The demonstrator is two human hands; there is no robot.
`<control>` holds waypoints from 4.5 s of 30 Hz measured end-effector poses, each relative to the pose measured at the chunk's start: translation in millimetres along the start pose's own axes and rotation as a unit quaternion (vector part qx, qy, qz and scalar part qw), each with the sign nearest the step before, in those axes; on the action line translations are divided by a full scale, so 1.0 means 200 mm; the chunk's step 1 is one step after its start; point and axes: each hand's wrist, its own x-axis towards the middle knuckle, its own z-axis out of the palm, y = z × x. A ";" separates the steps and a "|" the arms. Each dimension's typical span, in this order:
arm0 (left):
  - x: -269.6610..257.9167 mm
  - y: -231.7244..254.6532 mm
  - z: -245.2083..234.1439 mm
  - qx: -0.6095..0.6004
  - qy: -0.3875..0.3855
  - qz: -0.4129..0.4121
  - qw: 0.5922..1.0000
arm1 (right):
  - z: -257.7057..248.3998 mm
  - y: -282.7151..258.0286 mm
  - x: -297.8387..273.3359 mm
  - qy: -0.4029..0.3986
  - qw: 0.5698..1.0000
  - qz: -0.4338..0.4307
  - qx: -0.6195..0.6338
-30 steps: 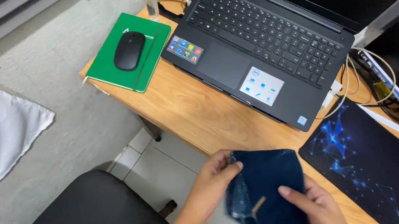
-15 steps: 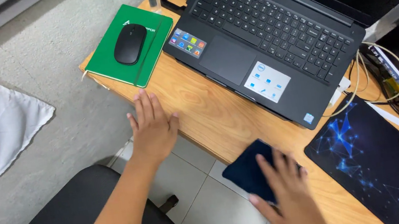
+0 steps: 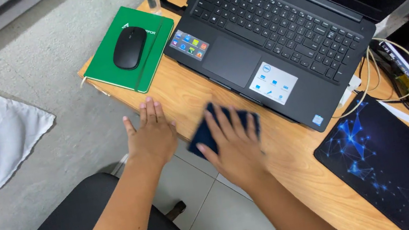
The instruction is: Cleaning a desk surface, laptop, and mousepad using a blue cloth.
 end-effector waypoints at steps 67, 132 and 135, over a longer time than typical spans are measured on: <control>0.00 -0.04 0.05 -0.052 -0.010 -0.002 0.999 | -0.01 1.39 -1.94 -0.013 0.992 -0.012 -0.122; 0.10 -0.07 0.04 0.041 -0.046 0.011 0.998 | 0.03 0.90 -2.45 0.494 0.708 0.483 0.149; 0.06 -0.02 -0.01 0.043 -0.073 -0.015 0.996 | 0.13 0.99 -2.44 0.550 0.375 0.438 0.604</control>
